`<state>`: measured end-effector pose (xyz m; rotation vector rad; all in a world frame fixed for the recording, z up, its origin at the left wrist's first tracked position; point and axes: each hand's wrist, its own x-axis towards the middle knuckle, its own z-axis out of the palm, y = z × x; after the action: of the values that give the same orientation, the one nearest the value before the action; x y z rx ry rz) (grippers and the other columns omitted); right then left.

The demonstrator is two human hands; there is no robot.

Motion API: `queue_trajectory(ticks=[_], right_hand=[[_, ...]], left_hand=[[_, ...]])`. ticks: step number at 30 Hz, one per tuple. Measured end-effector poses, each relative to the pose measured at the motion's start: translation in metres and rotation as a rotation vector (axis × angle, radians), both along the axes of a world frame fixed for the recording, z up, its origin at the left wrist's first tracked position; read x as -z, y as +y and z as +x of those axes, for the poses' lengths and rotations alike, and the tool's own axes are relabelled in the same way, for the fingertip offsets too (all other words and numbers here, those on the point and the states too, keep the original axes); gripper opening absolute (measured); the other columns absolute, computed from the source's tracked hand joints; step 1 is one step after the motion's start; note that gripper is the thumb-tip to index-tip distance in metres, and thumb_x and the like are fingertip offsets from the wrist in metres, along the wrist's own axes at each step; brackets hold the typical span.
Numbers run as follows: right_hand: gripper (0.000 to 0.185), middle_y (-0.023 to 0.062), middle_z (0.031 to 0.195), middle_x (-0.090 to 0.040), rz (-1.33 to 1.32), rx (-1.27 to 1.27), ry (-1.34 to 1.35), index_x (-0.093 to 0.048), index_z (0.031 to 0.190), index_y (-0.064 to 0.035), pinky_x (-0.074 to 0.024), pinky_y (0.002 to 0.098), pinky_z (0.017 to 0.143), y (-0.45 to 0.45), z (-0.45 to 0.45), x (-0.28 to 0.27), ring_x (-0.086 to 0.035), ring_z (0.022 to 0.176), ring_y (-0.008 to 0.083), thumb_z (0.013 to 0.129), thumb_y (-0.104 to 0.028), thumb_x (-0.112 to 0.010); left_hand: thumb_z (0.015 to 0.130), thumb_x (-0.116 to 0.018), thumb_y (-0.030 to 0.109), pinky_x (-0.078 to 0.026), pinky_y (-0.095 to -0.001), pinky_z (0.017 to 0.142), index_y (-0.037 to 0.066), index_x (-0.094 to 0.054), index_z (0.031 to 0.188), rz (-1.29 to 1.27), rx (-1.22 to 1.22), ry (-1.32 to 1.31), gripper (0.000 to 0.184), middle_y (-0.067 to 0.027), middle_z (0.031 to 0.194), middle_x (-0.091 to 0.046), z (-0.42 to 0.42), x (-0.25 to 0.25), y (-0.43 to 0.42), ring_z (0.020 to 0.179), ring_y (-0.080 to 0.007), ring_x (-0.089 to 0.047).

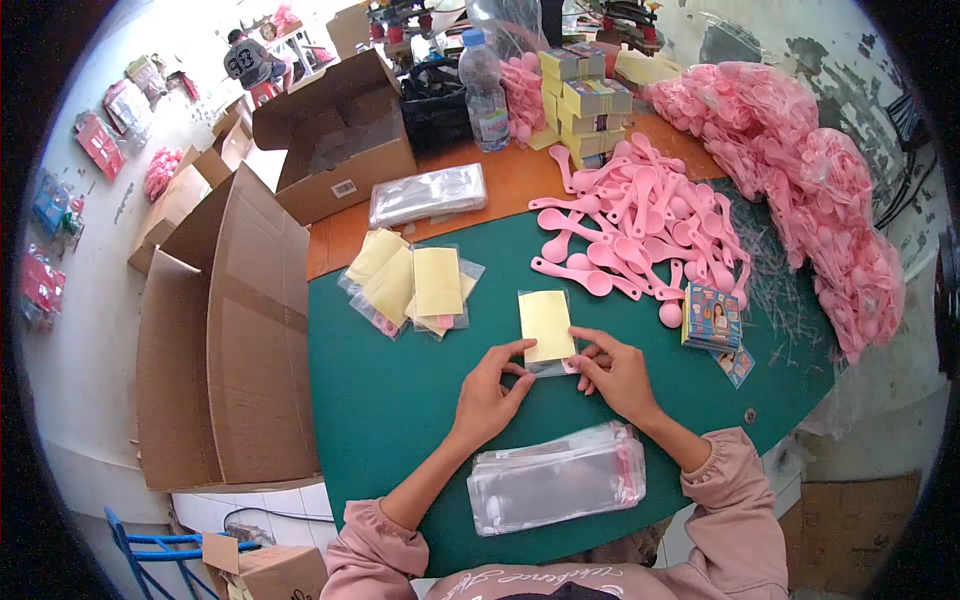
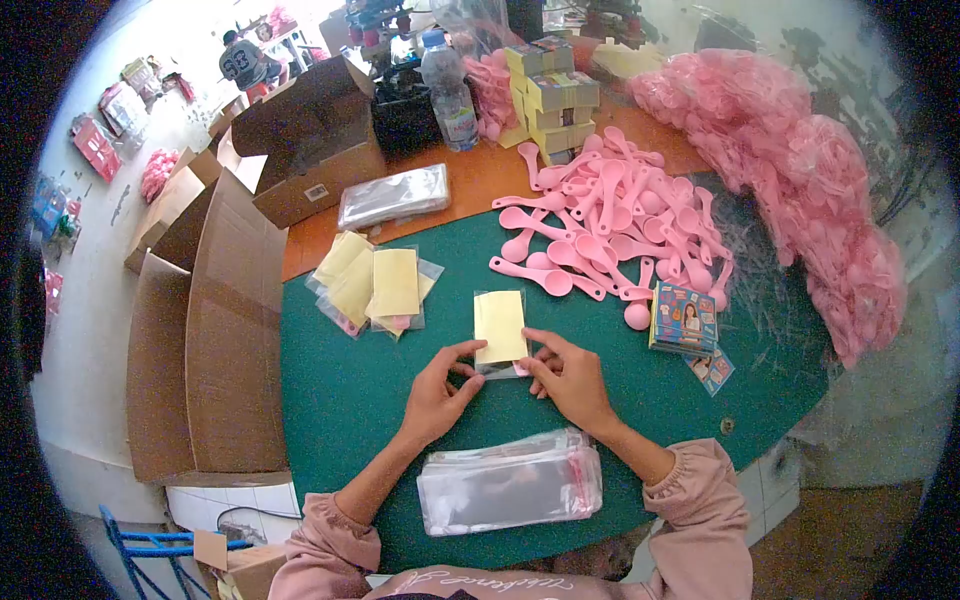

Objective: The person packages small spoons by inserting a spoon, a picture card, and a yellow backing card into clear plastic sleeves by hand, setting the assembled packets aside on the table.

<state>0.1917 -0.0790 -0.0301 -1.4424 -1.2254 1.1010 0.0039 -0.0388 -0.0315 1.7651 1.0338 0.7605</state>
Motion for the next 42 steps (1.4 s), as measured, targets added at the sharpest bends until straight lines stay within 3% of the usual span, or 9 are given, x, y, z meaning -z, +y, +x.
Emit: queue_trajectory(ticks=[7, 12, 17, 18, 21, 27, 29, 32, 42], right_hand=[[0.031, 0.0056, 0.072, -0.058, 0.008, -0.013, -0.019, -0.055, 0.111, -0.0001, -0.0455, 0.0203, 0.047, 0.004, 0.002, -0.006, -0.054, 0.055, 0.0088, 0.081, -0.006, -0.058], [0.024, 0.0082, 0.086, -0.055, 0.602, -0.044, -0.825, -0.057, 0.096, 0.0, -0.0455, 0.0319, 0.073, 0.057, 0.009, -0.011, -0.053, 0.084, 0.0237, 0.075, -0.011, -0.061], [0.014, 0.0103, 0.085, -0.056, 0.566, 0.024, -1.299, -0.059, 0.083, -0.0024, -0.0427, 0.0369, 0.072, 0.123, 0.003, 0.012, -0.053, 0.084, 0.0247, 0.072, -0.012, -0.06], [0.013, 0.0111, 0.085, -0.056, 0.522, 0.019, -1.334, -0.059, 0.083, -0.0034, -0.0426, 0.0371, 0.07, 0.121, -0.002, 0.009, -0.053, 0.085, 0.0242, 0.071, -0.009, -0.059], [0.012, 0.0123, 0.085, -0.056, 0.419, -0.025, -1.287, -0.06, 0.082, -0.0025, -0.0429, 0.0384, 0.071, 0.11, -0.003, 0.007, -0.053, 0.086, 0.0254, 0.071, -0.007, -0.058], [0.02, 0.0122, 0.083, -0.055, 0.456, -0.039, -0.687, -0.057, 0.094, -0.0044, -0.0428, 0.0358, 0.07, 0.063, 0.014, -0.03, -0.053, 0.077, 0.0231, 0.074, -0.002, -0.054], [0.02, 0.0089, 0.079, -0.054, 0.525, -0.004, -0.505, -0.056, 0.096, -0.005, -0.0428, 0.0319, 0.065, 0.052, 0.021, -0.031, -0.052, 0.072, 0.0183, 0.077, -0.003, -0.053], [0.012, -0.0046, 0.068, -0.049, 0.399, 0.168, -0.091, -0.056, 0.096, -0.0056, -0.0307, 0.0165, 0.048, 0.041, 0.037, -0.015, -0.039, 0.057, 0.0007, 0.087, -0.011, -0.051], [0.009, -0.0009, 0.068, -0.051, 0.451, 0.37, -0.009, -0.054, 0.091, -0.0023, -0.0377, 0.0176, 0.044, 0.028, 0.045, -0.013, -0.046, 0.052, 0.0038, 0.086, -0.01, -0.053]], left_hand=[[0.074, -0.062, 0.001, -0.046, -0.0224, 0.06, 0.007, -0.05, 0.118, 0.032, 0.039, -0.113, 0.046, -0.0068, 0.108, -0.055, -0.016, 0.006, 0.021, 0.079, -0.0111, -0.058], [0.073, -0.062, 0.002, -0.046, -0.0269, 0.066, 0.003, -0.05, 0.117, 0.259, -0.117, 0.045, 0.045, -0.0103, 0.108, -0.055, -0.071, -0.037, 0.07, 0.082, -0.0158, -0.057], [0.076, -0.062, 0.019, -0.045, -0.0393, 0.074, 0.001, -0.056, 0.102, 0.916, -0.454, 0.819, 0.032, -0.0185, 0.101, -0.055, -0.063, -0.066, 0.047, 0.082, -0.0319, -0.056], [0.076, -0.062, 0.023, -0.045, -0.0401, 0.074, 0.001, -0.056, 0.101, 0.728, -0.135, 0.6, 0.033, -0.0191, 0.1, -0.054, -0.052, -0.067, 0.035, 0.082, -0.0327, -0.056], [0.075, -0.065, 0.028, -0.044, -0.0376, 0.075, 0.004, -0.056, 0.097, 0.285, 0.547, 0.276, 0.034, -0.0165, 0.096, -0.055, -0.008, -0.046, -0.015, 0.086, -0.0315, -0.055], [0.072, -0.067, 0.022, -0.047, -0.035, 0.064, 0.002, -0.057, 0.085, 0.333, 0.614, 0.286, 0.026, -0.0136, 0.087, -0.058, 0.028, -0.018, -0.035, 0.078, -0.0275, -0.058], [0.072, -0.066, 0.018, -0.047, -0.0333, 0.061, 0.002, -0.058, 0.083, 0.07, 0.713, 0.183, 0.021, -0.0106, 0.078, -0.059, 0.029, -0.02, -0.022, 0.069, -0.0248, -0.059], [0.075, -0.064, 0.013, -0.047, -0.0277, 0.064, 0.003, -0.058, 0.082, -0.085, 0.696, 0.113, 0.014, -0.0055, 0.074, -0.062, 0.025, -0.027, -0.011, 0.07, -0.0152, -0.061], [0.083, -0.057, 0.007, -0.051, -0.028, 0.074, 0.006, -0.042, 0.098, -0.722, 0.243, -0.572, 0.022, -0.014, 0.094, -0.061, 0.015, 0.002, 0.039, 0.084, -0.0157, -0.061]])
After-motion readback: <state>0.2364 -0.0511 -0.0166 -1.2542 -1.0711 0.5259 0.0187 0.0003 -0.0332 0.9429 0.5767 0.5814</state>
